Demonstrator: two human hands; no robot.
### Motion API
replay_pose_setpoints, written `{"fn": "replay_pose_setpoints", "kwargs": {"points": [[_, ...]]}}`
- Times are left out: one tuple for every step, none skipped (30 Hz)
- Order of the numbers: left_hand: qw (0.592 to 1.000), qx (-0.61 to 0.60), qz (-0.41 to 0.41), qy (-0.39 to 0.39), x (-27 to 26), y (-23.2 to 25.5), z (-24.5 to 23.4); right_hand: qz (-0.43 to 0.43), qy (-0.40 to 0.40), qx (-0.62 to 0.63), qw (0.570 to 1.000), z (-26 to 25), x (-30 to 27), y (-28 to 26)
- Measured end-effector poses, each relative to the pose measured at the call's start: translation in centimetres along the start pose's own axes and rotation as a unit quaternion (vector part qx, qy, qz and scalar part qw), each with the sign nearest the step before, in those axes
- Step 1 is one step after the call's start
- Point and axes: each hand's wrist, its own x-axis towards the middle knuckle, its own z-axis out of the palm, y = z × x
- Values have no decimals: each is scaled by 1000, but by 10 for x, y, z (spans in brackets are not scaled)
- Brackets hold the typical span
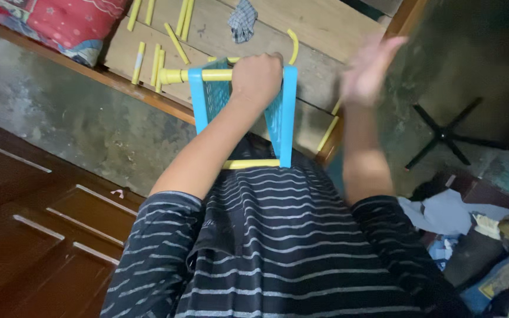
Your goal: The person assembles a blue plastic rack by inserting yellow rods into the grid holes and attaching multiple blue grid panels. The person repeatedly adjusts the rods and panels to form a stable structure on a wooden workbench.
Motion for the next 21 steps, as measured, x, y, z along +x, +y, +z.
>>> {"fn": "replay_pose_setpoints", "kwargs": {"points": [[1000, -7, -2, 0, -2, 0, 1, -11, 37, 3, 999, -15, 0, -21], [1000, -3, 0, 0, -1, 1, 3, -26, 73, 8, 997, -21, 1, -34], [1000, 1, 3, 0, -1, 3, 4, -68, 51, 30, 996, -15, -3, -29], [1000, 7, 5, 0, -2, 3, 5, -110, 31, 52, 992, 0, -11, -15], [1000, 2, 5, -3, -3, 5, 7, -153, 11, 74, 985, 16, -18, -4], [1000, -3, 7, -3, -1, 9, 8, -109, -53, -15, 993, 41, -35, 18], [1000, -8, 9, -4, 1, 12, 8, -63, -114, -105, 986, 78, -65, 52], [1000, -4, 5, -8, -2, 10, 7, -10, -173, -196, 965, 98, -86, 65], [1000, 1, 0, -12, -8, 2, 3, 53, -202, -115, 971, 98, -86, 58], [1000, 11, -4, -11, -8, -6, -5, 111, -233, -29, 966, 101, -78, 53], [1000, 14, 6, -22, -8, -8, -11, 167, -264, 58, 948, 101, -73, 51], [999, 16, 14, -32, -9, -10, -16, 172, -223, -3, 960, 96, -73, 50], [999, 18, 21, -43, -10, -12, -23, 175, -180, -64, 966, 86, -74, 50], [999, 13, 0, -52, -9, -15, -33, 173, -140, -126, 967, 74, -69, 47], [998, 8, -21, -60, -14, -18, -47, 196, -117, -126, 965, 61, -67, 45], [997, 4, -41, -72, -21, -24, -61, 221, -91, -124, 963, 48, -68, 46], [998, -27, -39, -35, -26, -29, -78, 246, -83, -153, 953, 29, -76, 43], [998, -58, -37, -5, -36, -33, -95, 276, -73, -181, 941, 8, -91, 39], [997, -73, -36, 16, -47, -37, -113, 298, -56, -186, 935, -5, -96, 39], [995, -89, -33, 40, -57, -40, -129, 315, -38, -192, 929, -12, -97, 43], [994, -85, -41, 57, -72, -37, -142, 345, -17, -204, 916, -15, -104, 49]]}}
